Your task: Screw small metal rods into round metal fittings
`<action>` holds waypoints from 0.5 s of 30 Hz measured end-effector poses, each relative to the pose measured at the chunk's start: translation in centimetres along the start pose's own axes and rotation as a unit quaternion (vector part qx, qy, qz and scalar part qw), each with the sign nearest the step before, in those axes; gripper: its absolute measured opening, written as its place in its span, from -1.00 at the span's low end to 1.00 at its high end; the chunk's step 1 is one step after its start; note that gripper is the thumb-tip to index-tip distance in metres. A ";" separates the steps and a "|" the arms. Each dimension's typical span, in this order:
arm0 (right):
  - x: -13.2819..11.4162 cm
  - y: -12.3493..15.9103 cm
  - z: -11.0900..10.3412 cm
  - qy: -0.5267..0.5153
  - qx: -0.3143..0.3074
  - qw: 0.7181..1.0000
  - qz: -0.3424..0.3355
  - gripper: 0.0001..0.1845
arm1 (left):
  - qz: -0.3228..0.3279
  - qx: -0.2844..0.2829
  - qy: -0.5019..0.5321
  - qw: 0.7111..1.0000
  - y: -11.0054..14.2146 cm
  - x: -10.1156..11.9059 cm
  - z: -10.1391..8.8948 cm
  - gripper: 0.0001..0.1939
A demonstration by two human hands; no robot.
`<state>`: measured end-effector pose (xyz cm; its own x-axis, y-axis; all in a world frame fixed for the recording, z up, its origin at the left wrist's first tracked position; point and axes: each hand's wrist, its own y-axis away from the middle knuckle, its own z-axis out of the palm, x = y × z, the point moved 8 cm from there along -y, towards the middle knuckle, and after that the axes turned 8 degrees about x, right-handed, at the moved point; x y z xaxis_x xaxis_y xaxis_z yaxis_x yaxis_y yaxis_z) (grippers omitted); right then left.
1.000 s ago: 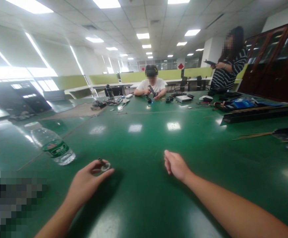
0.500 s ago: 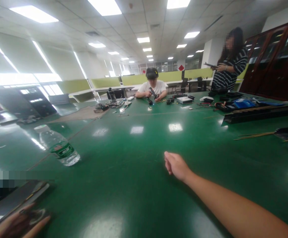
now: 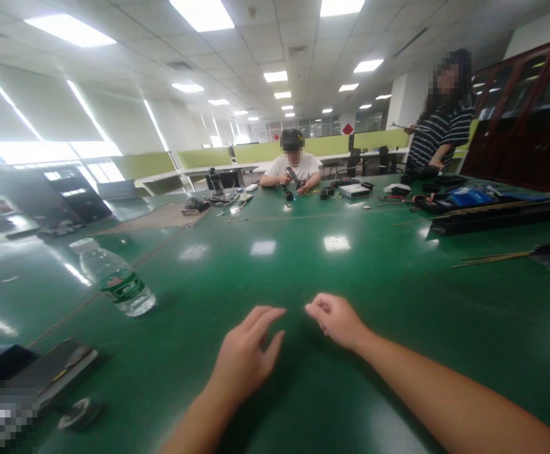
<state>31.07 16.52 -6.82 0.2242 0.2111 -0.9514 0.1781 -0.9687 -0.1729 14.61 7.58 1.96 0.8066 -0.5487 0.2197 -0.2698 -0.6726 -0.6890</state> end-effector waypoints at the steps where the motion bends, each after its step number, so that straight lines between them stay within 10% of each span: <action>1: -0.1 0.0 0.1 0.010 -0.002 1.000 -0.015 -0.69 | 0.024 -0.026 0.007 0.999 -0.9 1.0 2.0 -0.62; 8: -0.2 -0.2 0.1 0.036 0.004 0.998 -0.046 -0.78 | 0.094 -0.131 0.077 0.984 -3.5 2.6 8.1 -0.62; 15: -1.0 0.4 0.1 0.039 -0.022 0.999 -0.021 -0.75 | 0.000 -0.036 0.024 0.999 -1.5 -2.0 1.9 -0.84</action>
<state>30.77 15.92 -5.92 0.2895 0.2620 -0.9206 0.2297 -0.9527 -0.1989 14.44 10.63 1.20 0.7808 -0.5705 0.2547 -0.3082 -0.7063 -0.6373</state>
